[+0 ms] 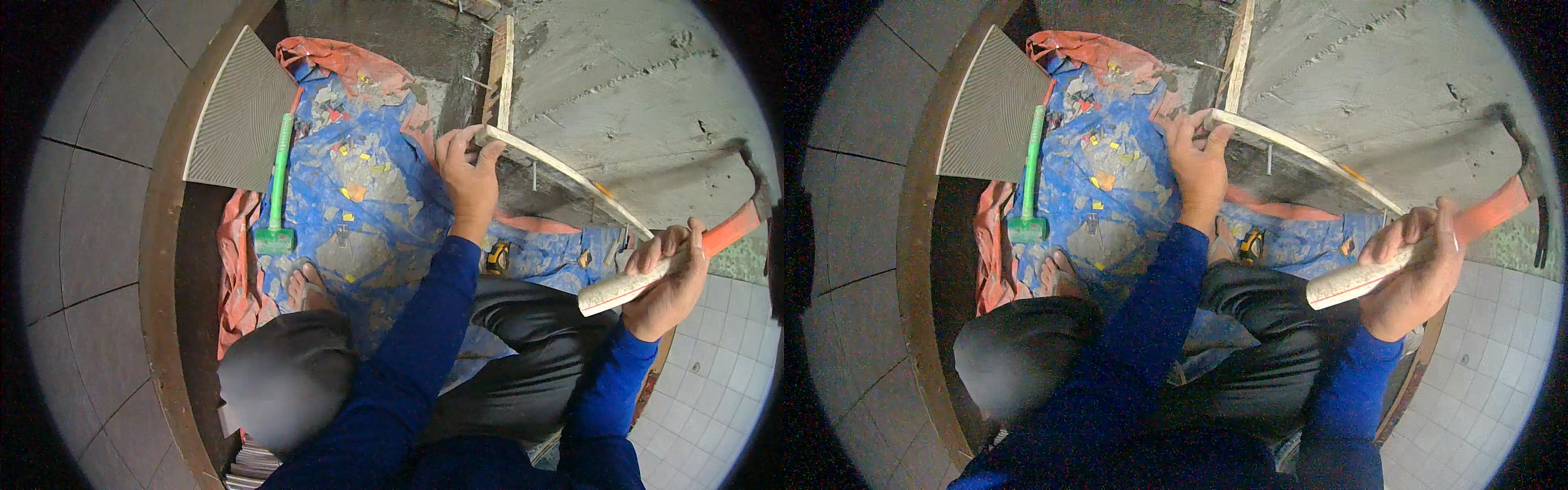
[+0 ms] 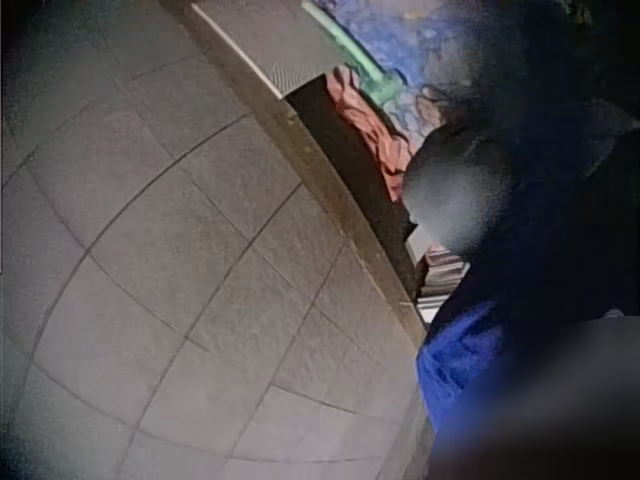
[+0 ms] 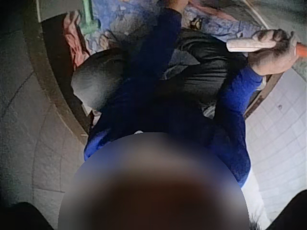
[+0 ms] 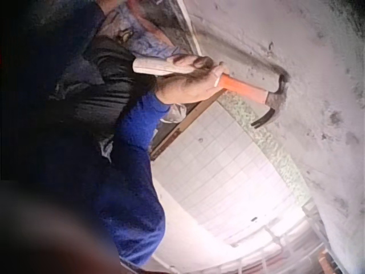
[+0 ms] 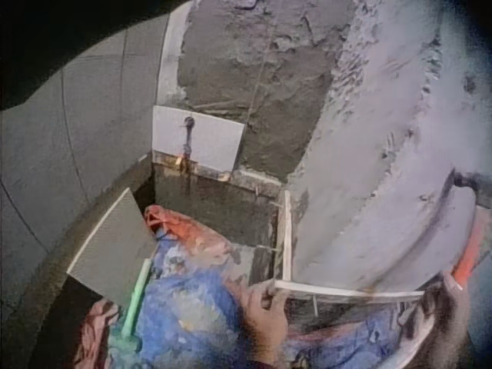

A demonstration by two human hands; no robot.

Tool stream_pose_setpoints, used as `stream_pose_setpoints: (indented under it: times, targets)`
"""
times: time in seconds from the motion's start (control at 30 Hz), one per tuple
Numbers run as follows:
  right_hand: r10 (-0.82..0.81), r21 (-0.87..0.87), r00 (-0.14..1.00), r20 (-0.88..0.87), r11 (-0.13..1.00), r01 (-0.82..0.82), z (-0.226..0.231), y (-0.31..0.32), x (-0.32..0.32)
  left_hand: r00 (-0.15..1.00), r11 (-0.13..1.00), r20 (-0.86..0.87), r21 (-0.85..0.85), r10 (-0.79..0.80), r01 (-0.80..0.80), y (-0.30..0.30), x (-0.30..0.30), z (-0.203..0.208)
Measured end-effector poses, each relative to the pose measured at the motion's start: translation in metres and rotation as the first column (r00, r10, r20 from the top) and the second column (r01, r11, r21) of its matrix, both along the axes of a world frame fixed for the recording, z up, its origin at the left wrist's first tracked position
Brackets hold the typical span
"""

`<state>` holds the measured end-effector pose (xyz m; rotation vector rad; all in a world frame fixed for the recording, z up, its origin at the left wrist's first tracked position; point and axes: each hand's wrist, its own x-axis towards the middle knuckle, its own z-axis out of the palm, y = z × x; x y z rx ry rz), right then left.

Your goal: The person hammers nails into a wooden frame placed on the floor using a claw hammer. They repeatedly pick up nails, position them on the frame, and strike them with the hammer to secure the frame.

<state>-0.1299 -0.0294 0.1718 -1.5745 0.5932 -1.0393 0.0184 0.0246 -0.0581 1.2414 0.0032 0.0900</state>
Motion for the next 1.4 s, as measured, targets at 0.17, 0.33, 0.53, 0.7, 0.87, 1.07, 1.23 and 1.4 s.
stream_pose_setpoints:
  times: [0.17,0.33,0.53,0.7,0.87,1.07,1.23,1.4]
  targets:
    - [0.120,0.133,0.992,0.033,0.983,-0.123,0.003,-0.005,-0.004,0.987,0.980,-0.113,-0.175,-0.117,0.096,-0.004,-0.001,-0.010]
    - [0.086,0.134,0.996,0.011,0.987,-0.086,0.008,-0.001,0.000,0.986,0.991,-0.121,-0.075,-0.119,0.110,-0.004,0.000,-0.016]
    - [0.067,-0.006,0.967,-0.246,0.998,-0.070,0.021,0.010,-0.043,0.990,0.946,-0.002,0.292,-0.144,0.139,0.016,0.007,-0.009]
    - [0.387,-0.117,0.918,-0.092,0.911,-0.396,-0.018,0.051,-0.048,0.967,0.884,0.049,0.417,-0.251,0.209,0.070,0.017,0.072]
    - [0.194,-0.210,0.972,-0.130,0.953,-0.218,-0.031,0.101,-0.027,0.731,0.730,-0.212,-0.447,-0.648,0.517,0.123,-0.042,0.154]
    - [0.377,-0.213,0.924,-0.064,0.900,-0.381,-0.044,0.077,-0.050,0.819,0.784,-0.056,0.258,-0.572,0.565,0.206,-0.080,0.154]
    - [-0.255,0.218,0.967,-0.008,0.943,0.251,-0.180,-0.093,-0.109,0.857,0.586,-0.167,0.664,-0.488,0.463,0.309,-0.040,0.107]
    - [-0.412,-0.274,0.424,-0.807,0.896,0.349,-0.392,-0.223,-0.172,0.734,0.249,-0.157,0.877,-0.661,0.411,0.377,-0.005,0.031]
